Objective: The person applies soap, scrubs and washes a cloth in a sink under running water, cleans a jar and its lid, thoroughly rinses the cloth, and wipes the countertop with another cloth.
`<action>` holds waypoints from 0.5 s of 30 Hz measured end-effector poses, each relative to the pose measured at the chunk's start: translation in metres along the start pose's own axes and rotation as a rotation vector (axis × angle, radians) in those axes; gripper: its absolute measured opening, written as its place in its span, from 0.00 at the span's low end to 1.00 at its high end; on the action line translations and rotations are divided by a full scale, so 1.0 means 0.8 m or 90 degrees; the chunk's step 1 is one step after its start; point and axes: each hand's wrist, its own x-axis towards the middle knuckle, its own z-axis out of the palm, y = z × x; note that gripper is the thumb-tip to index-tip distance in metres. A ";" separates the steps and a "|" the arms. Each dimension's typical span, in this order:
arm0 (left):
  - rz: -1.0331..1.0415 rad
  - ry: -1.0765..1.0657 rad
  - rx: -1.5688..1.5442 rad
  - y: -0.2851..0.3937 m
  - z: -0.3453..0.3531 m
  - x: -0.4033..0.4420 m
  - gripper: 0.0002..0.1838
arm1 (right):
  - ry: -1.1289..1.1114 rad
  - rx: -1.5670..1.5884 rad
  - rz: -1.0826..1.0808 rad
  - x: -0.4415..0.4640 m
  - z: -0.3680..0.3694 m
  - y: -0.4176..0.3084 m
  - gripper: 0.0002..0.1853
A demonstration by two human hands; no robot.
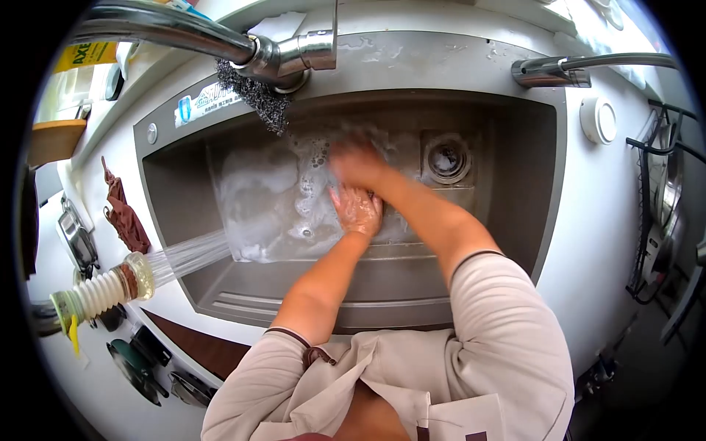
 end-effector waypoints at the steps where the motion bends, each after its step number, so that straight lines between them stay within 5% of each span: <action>1: -0.009 0.044 0.016 0.004 -0.007 0.001 0.37 | 0.000 -0.001 -0.001 0.009 -0.001 0.001 0.15; 3: 0.007 0.045 0.021 0.000 0.009 -0.005 0.37 | 0.307 0.082 0.083 0.021 -0.008 -0.001 0.15; 4: 0.026 0.049 0.026 -0.004 0.012 0.000 0.37 | 0.303 0.154 0.070 -0.006 0.001 -0.008 0.15; 6: 0.056 -0.047 0.021 -0.005 0.015 0.004 0.37 | 0.232 0.243 0.081 -0.093 -0.010 -0.058 0.14; 8: 0.000 0.146 0.297 -0.009 0.050 0.007 0.37 | 0.114 0.342 0.023 -0.123 0.006 -0.062 0.13; 10: 0.049 0.080 -0.011 -0.008 0.050 0.004 0.39 | 0.242 0.113 -0.090 -0.061 0.048 -0.031 0.11; 12: 0.016 0.048 -0.065 0.005 -0.024 0.000 0.40 | -0.075 0.099 0.061 0.030 0.014 0.010 0.09; 13: 0.016 0.054 -0.062 0.005 -0.017 0.000 0.40 | -0.069 0.098 0.058 0.036 0.005 0.008 0.09; 15: 0.013 0.127 -0.060 0.000 0.008 -0.004 0.41 | 0.348 0.031 0.045 0.040 -0.010 0.002 0.08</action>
